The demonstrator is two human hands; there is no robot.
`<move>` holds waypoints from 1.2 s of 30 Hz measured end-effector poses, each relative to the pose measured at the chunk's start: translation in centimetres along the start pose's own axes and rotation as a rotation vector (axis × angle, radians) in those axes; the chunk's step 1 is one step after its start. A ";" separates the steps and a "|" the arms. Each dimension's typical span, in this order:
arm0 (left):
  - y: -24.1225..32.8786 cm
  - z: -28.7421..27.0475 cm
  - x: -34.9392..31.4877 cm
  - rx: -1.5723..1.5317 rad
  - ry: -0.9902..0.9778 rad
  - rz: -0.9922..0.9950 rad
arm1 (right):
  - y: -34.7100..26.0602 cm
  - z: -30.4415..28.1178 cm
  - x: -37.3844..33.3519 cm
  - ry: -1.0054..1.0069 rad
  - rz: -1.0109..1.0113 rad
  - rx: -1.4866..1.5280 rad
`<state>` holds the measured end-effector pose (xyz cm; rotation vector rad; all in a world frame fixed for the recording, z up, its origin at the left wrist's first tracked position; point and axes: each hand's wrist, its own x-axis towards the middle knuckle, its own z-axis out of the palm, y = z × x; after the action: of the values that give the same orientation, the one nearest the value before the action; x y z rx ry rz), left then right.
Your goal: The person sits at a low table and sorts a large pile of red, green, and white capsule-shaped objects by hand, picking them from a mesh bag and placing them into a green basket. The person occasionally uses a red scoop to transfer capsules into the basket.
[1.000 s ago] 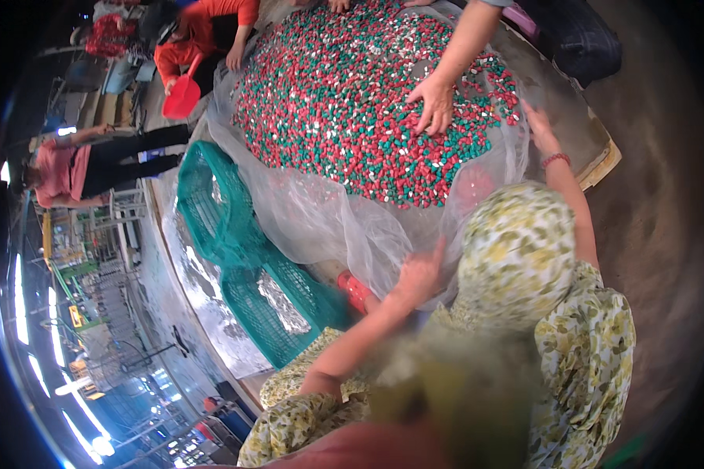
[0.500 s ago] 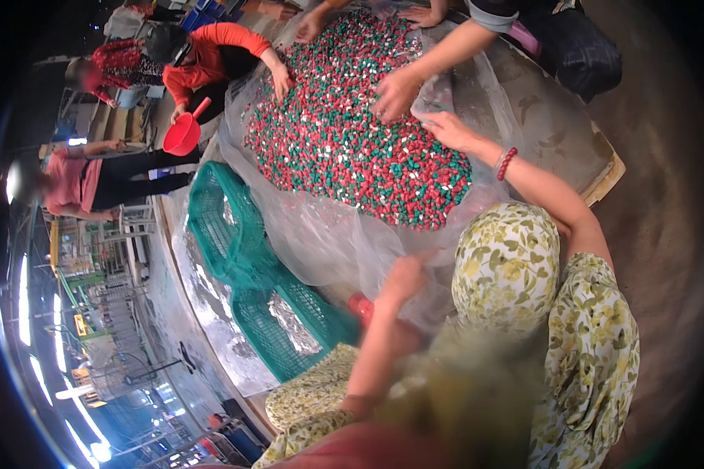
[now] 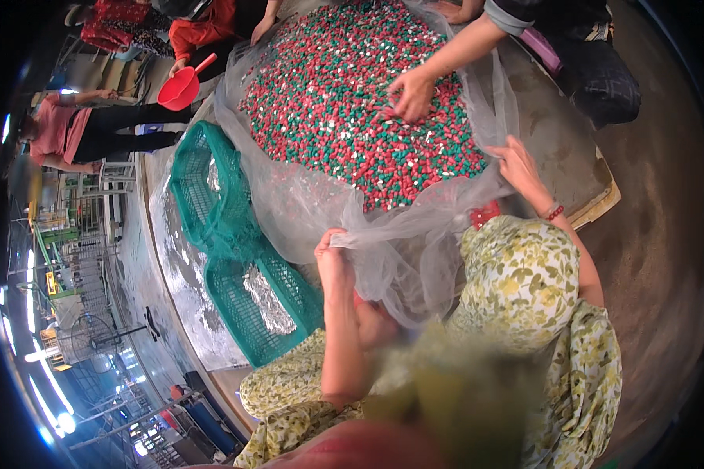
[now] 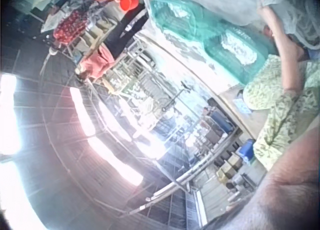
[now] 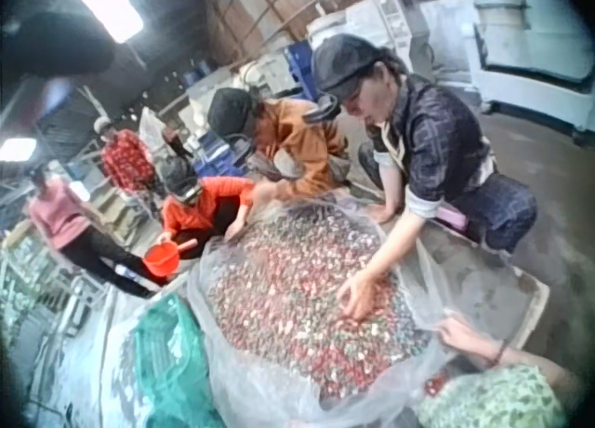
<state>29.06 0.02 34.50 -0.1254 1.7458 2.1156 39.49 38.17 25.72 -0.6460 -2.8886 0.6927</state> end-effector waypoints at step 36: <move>-2.4 3.5 -0.7 0.503 -0.054 0.020 | -5.3 1.7 13.8 0.151 -0.142 0.143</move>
<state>31.15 3.57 33.31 0.0886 2.1865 1.6108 24.69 39.05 26.64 -0.4499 -2.6856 0.7852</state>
